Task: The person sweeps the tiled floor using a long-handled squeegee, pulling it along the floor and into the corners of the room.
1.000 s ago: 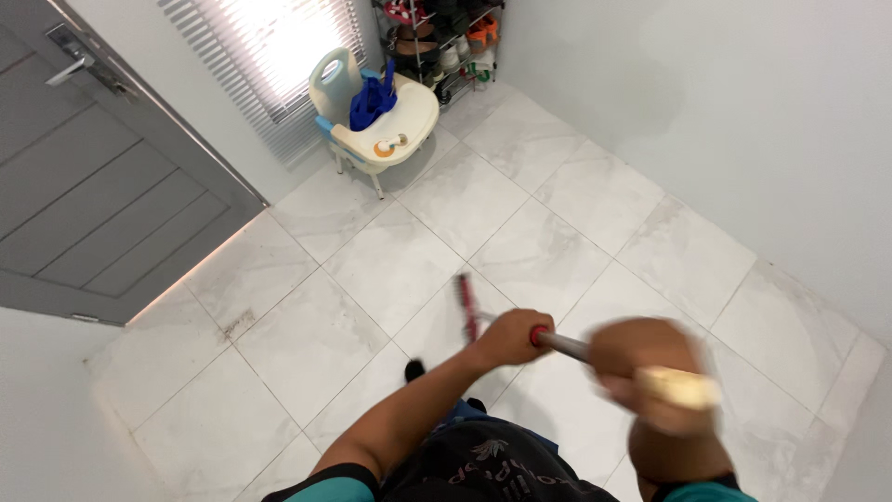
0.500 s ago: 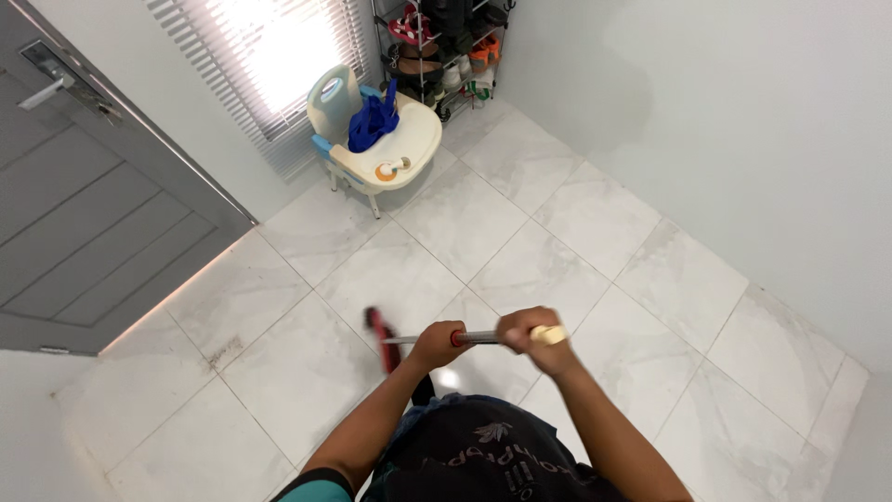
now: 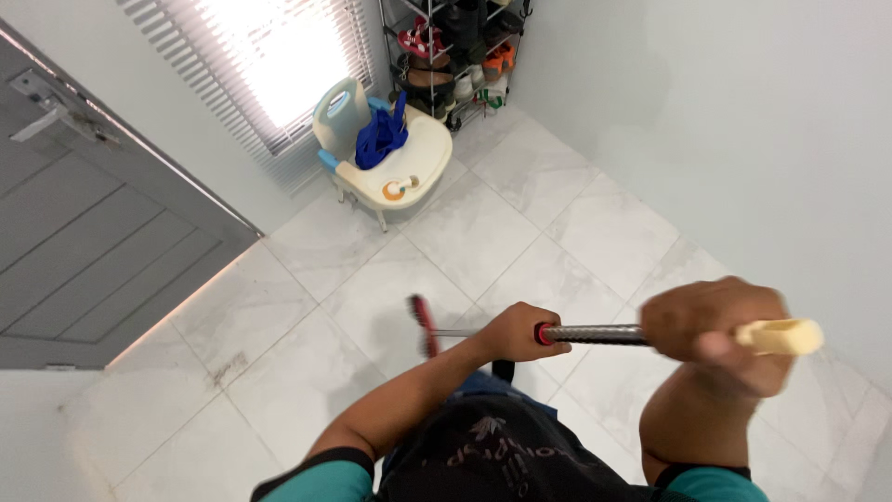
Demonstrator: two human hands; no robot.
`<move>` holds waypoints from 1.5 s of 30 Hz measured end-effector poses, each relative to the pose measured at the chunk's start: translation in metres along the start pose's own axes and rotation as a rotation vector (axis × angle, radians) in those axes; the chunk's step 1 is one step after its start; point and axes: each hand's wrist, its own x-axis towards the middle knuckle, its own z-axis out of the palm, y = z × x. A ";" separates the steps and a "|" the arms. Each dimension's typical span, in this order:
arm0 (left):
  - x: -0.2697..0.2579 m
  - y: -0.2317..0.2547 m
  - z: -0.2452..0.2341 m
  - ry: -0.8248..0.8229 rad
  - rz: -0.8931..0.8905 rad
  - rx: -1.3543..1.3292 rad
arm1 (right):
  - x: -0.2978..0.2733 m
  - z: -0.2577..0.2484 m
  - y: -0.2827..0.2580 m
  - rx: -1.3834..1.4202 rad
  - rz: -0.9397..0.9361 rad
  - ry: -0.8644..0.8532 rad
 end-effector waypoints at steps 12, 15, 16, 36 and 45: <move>0.025 -0.188 0.037 0.266 -0.232 -0.075 | 0.048 -0.032 0.170 -0.209 0.323 -0.543; 0.007 -0.187 0.022 0.260 -0.318 -0.238 | 0.011 -0.076 0.198 -0.197 0.514 -0.465; 0.002 -0.188 0.018 0.238 -0.355 -0.096 | -0.004 -0.090 0.210 -0.081 0.474 -0.368; 0.212 -0.063 0.038 0.190 -0.069 0.075 | 0.030 -0.216 0.025 -0.061 -0.064 -0.310; 0.113 -0.145 0.051 0.269 -0.456 -0.356 | 0.043 -0.108 0.175 -0.286 0.367 -0.761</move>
